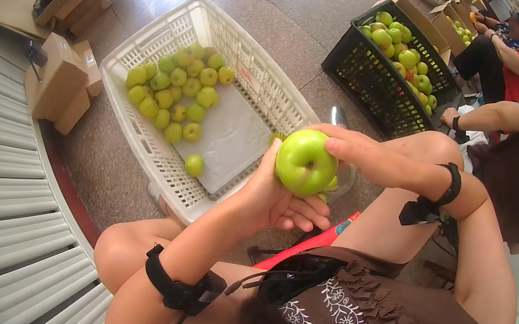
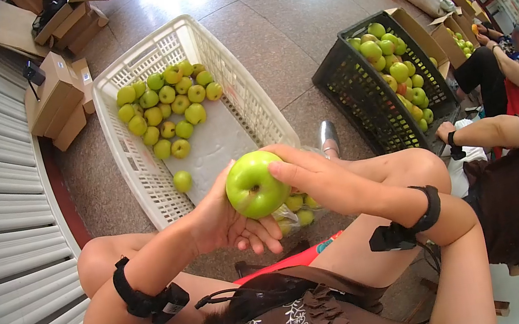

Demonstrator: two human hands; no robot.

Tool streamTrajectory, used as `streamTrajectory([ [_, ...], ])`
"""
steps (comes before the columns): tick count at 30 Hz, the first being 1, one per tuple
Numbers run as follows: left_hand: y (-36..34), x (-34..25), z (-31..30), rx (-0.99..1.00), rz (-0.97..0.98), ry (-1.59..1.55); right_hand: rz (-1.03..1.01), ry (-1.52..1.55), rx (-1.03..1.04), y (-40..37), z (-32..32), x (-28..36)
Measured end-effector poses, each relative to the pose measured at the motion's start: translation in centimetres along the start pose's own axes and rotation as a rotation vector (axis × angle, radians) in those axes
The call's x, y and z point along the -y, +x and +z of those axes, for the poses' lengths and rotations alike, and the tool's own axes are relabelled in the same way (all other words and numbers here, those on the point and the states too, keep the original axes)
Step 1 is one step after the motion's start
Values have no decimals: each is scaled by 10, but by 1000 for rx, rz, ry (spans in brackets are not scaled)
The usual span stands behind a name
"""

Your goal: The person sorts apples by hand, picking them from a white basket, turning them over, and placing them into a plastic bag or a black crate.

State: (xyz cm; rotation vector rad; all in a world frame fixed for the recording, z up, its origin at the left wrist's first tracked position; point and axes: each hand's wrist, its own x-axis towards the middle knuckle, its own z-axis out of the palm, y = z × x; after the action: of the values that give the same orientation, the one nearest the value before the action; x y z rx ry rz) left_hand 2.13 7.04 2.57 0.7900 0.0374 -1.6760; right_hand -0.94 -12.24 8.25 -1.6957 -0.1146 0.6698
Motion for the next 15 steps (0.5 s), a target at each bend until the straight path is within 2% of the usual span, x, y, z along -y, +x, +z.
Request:
streamTrajectory([
  [5, 0, 1, 0, 20, 9, 20, 47, -9, -39, 0, 2, -6],
  [8, 0, 1, 1, 26, 2, 42, 146, 124, -7, 2, 3, -3],
  [11, -2, -2, 4, -3, 10, 96, 74, 236, -17, 4, 5, -11],
  [14, -7, -8, 10, -1, 57, 152, 145, 535, -146, 1, 12, -7],
  [15, -8, -10, 11, 9, 77, 171, 165, 665, -118, 2, 9, -10],
])
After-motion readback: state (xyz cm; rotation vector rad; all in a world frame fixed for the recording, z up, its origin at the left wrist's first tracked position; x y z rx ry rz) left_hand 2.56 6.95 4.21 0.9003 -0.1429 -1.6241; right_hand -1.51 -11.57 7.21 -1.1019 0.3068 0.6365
